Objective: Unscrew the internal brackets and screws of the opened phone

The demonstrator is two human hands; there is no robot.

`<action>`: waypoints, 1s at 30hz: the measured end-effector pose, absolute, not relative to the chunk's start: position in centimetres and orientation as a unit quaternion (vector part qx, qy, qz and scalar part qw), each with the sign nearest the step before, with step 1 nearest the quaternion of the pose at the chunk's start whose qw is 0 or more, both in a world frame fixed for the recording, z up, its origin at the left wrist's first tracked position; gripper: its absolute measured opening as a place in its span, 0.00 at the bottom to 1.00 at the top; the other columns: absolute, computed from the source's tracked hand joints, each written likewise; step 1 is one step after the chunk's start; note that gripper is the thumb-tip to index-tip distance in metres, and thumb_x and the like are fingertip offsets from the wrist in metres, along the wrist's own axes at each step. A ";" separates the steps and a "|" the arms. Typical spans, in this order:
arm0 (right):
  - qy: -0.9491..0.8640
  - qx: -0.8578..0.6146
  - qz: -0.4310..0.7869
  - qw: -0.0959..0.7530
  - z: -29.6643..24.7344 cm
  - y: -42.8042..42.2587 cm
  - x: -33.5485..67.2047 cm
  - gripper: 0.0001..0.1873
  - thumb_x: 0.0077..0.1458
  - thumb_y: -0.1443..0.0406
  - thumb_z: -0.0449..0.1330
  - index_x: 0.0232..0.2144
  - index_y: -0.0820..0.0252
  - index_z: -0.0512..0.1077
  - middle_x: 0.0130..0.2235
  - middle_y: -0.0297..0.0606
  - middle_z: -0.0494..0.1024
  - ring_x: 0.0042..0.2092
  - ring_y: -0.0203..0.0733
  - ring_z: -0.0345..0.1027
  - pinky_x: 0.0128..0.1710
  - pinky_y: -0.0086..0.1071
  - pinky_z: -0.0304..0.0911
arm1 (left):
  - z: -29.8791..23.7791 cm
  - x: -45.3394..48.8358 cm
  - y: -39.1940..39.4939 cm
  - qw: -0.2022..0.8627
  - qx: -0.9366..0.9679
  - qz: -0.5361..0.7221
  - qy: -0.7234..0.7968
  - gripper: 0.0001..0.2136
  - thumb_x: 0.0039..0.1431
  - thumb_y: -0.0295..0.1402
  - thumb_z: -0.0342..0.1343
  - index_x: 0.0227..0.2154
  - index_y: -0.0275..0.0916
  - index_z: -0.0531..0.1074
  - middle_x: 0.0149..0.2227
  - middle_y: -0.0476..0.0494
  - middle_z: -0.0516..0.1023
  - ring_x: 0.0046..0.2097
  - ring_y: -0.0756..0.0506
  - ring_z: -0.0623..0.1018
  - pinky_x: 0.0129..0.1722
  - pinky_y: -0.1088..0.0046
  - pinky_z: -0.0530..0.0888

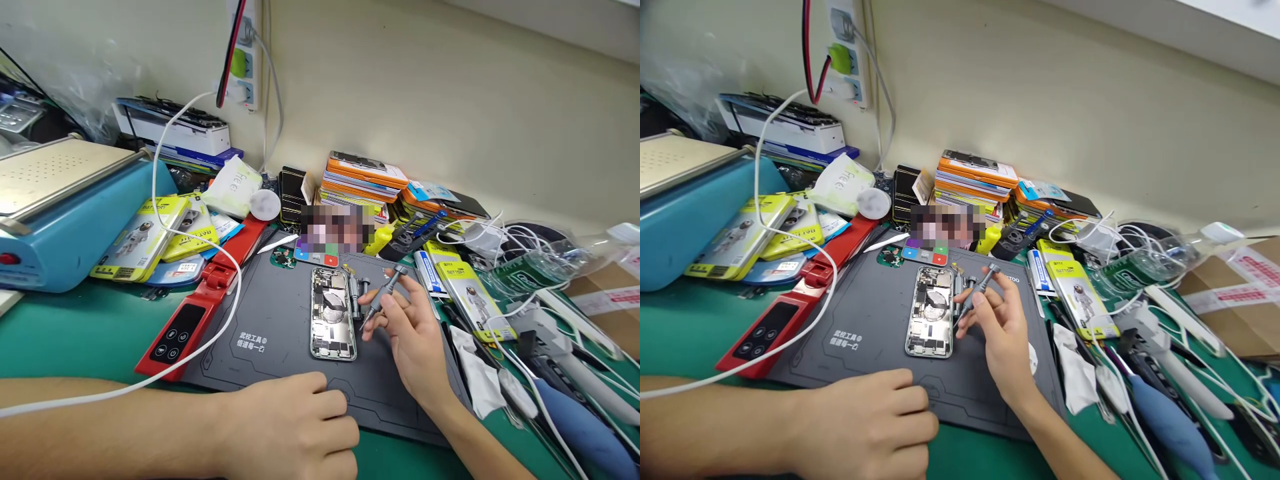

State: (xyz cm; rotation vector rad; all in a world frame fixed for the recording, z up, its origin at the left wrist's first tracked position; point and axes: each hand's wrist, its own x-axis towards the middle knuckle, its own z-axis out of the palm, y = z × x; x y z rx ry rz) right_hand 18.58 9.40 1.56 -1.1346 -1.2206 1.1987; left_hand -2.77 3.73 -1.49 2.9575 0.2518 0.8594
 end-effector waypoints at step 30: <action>-0.760 -0.404 0.298 0.412 -1.0 8.8 14.9 0.27 0.75 0.65 0.55 0.69 0.38 0.53 0.51 0.41 0.77 0.40 0.44 0.79 0.38 0.44 0.84 | 2.3 -8.6 14.6 0.342 0.765 0.243 0.489 0.17 0.74 0.37 0.44 0.26 0.41 0.61 0.26 0.52 0.69 0.29 0.47 0.70 0.29 0.72 0.62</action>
